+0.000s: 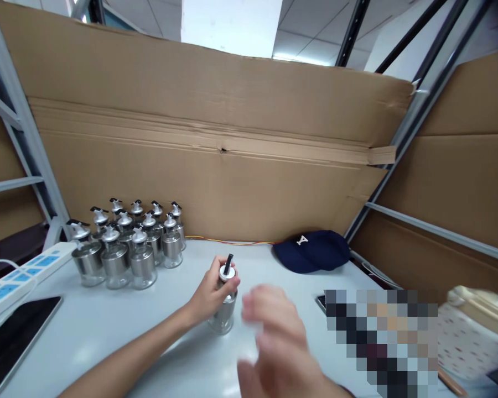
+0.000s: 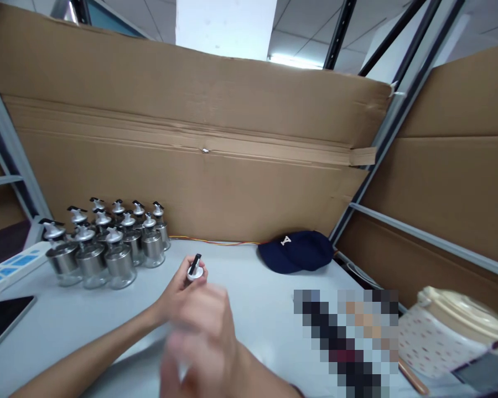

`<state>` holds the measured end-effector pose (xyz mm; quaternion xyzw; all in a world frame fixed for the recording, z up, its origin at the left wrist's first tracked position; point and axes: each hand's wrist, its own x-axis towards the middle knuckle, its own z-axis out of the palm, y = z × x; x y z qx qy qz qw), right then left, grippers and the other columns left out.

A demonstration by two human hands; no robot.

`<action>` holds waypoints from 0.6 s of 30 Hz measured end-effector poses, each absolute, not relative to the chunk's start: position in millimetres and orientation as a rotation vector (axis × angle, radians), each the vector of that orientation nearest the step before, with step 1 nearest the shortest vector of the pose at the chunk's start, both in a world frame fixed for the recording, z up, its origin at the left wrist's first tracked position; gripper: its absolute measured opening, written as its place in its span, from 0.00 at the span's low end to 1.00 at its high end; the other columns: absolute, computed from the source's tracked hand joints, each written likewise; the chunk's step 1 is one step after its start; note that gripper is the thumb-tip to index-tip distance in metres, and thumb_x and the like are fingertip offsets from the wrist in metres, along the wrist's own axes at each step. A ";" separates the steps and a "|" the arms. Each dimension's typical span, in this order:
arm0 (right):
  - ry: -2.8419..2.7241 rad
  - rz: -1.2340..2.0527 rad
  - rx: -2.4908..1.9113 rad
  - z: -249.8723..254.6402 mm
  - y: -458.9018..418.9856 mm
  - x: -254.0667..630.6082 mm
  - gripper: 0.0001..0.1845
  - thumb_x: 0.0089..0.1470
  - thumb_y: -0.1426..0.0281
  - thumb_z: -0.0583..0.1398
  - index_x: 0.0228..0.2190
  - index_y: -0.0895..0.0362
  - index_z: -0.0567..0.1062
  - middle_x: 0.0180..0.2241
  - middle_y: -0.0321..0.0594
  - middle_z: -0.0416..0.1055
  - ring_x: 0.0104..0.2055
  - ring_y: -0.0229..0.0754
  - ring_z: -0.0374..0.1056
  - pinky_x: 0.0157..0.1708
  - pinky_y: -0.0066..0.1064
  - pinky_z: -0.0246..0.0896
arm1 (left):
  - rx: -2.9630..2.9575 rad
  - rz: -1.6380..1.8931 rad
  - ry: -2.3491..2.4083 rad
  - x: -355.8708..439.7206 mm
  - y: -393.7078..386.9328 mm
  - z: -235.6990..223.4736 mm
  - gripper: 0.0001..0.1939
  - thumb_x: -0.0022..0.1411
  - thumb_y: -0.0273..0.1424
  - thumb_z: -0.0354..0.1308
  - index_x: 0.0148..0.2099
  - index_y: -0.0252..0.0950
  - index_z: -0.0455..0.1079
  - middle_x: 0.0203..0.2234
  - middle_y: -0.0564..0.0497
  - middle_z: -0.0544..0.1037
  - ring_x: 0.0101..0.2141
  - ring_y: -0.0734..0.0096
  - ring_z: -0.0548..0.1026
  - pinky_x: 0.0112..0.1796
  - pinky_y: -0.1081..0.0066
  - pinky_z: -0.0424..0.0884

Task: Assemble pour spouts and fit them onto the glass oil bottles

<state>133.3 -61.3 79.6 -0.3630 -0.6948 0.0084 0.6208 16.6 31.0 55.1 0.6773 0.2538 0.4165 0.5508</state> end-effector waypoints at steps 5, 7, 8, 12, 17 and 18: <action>-1.472 0.258 -0.928 68.2 -22.1 131.8 0.21 0.60 0.66 0.52 0.55 0.50 0.56 0.51 0.46 0.61 0.53 0.47 0.61 0.50 0.46 0.61 | 1.625 1.001 0.531 14.3 16.8 52.6 0.26 0.60 0.50 0.51 0.49 0.35 0.57 0.30 0.53 0.67 0.30 0.72 0.68 0.35 0.71 0.66; -1.501 0.432 -0.956 62.4 -15.4 132.6 0.18 0.60 0.64 0.51 0.52 0.52 0.60 0.50 0.46 0.63 0.51 0.45 0.63 0.50 0.42 0.62 | 1.649 1.003 0.525 13.8 13.9 52.1 0.24 0.62 0.48 0.50 0.50 0.35 0.59 0.33 0.50 0.70 0.34 0.70 0.69 0.38 0.70 0.66; -1.533 0.484 -0.943 60.3 -14.2 133.3 0.16 0.61 0.63 0.50 0.50 0.53 0.63 0.48 0.45 0.64 0.50 0.45 0.64 0.49 0.41 0.62 | 1.661 1.007 0.529 13.6 13.1 52.3 0.23 0.62 0.48 0.50 0.50 0.34 0.60 0.35 0.49 0.71 0.36 0.69 0.69 0.40 0.69 0.66; -1.669 0.537 -0.934 59.0 -16.3 135.6 0.16 0.60 0.62 0.51 0.47 0.53 0.66 0.46 0.44 0.65 0.48 0.45 0.65 0.48 0.40 0.64 | 1.620 0.997 0.561 12.8 13.3 53.2 0.28 0.58 0.51 0.54 0.51 0.35 0.62 0.43 0.46 0.72 0.43 0.63 0.71 0.45 0.67 0.67; -1.494 0.253 -0.974 74.6 -36.1 146.4 0.25 0.59 0.63 0.54 0.56 0.49 0.56 0.57 0.47 0.54 0.60 0.49 0.53 0.57 0.51 0.53 | 1.617 1.195 0.737 -0.4 -2.8 46.9 0.23 0.59 0.46 0.56 0.53 0.39 0.62 0.51 0.44 0.68 0.51 0.61 0.68 0.53 0.62 0.64; -1.453 0.181 -0.939 78.9 -46.2 151.5 0.23 0.60 0.64 0.53 0.56 0.48 0.57 0.57 0.46 0.54 0.61 0.50 0.52 0.57 0.52 0.53 | 1.658 1.256 0.803 -6.4 -12.8 44.5 0.20 0.62 0.44 0.53 0.52 0.39 0.62 0.52 0.44 0.68 0.52 0.62 0.67 0.55 0.61 0.62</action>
